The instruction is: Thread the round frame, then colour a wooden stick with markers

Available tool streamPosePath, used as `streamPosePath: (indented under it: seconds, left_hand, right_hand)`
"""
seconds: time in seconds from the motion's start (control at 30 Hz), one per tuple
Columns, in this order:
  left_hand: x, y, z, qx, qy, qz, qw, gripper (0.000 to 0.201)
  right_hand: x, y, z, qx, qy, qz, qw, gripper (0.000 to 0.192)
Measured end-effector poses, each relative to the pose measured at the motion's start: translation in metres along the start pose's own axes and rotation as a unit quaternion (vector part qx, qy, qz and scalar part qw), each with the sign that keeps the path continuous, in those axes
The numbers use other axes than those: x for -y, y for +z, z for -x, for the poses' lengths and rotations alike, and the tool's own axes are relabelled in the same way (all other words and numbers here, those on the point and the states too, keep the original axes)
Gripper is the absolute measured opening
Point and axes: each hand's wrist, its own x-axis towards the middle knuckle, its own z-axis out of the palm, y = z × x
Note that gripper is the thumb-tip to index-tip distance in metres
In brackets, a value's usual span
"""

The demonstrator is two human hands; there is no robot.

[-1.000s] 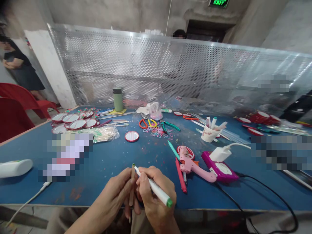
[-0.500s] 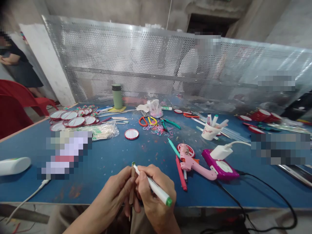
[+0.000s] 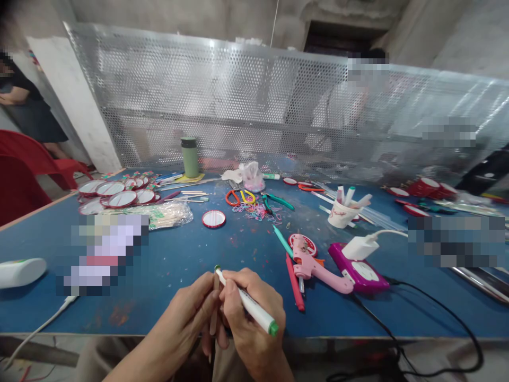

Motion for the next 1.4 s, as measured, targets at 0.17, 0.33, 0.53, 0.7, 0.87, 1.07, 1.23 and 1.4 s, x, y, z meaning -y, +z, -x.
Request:
streamPosePath:
  seconds: [0.17, 0.33, 0.53, 0.7, 0.87, 1.07, 1.23, 1.4]
  left_hand:
    - [0.0023, 0.0007, -0.0007, 0.002, -0.003, -0.001, 1.000, 0.035]
    - [0.0027, 0.0007, -0.0004, 0.000, -0.002, 0.004, 1.000, 0.036]
    - [0.0024, -0.0006, -0.0007, -0.001, 0.004, 0.005, 1.000, 0.037]
    - [0.0019, 0.0003, -0.0007, -0.002, -0.003, 0.015, 1.000, 0.038]
    - [0.0036, -0.0002, -0.0012, 0.003, 0.006, 0.019, 1.000, 0.036]
    - [0.0029, 0.0005, -0.0016, 0.002, -0.004, 0.010, 1.000, 0.038]
    - [0.0047, 0.0002, -0.0008, 0.000, 0.001, 0.013, 1.000, 0.037]
    - [0.0052, -0.0007, -0.0001, 0.004, 0.003, 0.011, 1.000, 0.037]
  right_hand:
    - [0.0003, -0.0002, 0.0008, 0.000, 0.005, 0.005, 1.000, 0.017]
    - [-0.0002, 0.0005, -0.0004, -0.005, -0.001, 0.009, 1.000, 0.017]
    - [0.0015, -0.0005, -0.0013, 0.000, 0.007, 0.015, 1.000, 0.017]
    - [0.0015, -0.0001, -0.0015, -0.007, -0.004, 0.016, 1.000, 0.017]
    - [0.0003, 0.0007, -0.0005, -0.009, 0.006, 0.012, 1.000, 0.017]
    - [-0.0002, 0.0003, 0.0005, -0.013, 0.008, 0.015, 1.000, 0.017]
    - [0.0003, 0.0002, 0.0009, -0.016, 0.013, 0.018, 1.000, 0.016]
    - [0.0012, 0.0009, 0.0008, -0.025, 0.011, 0.010, 1.000, 0.016]
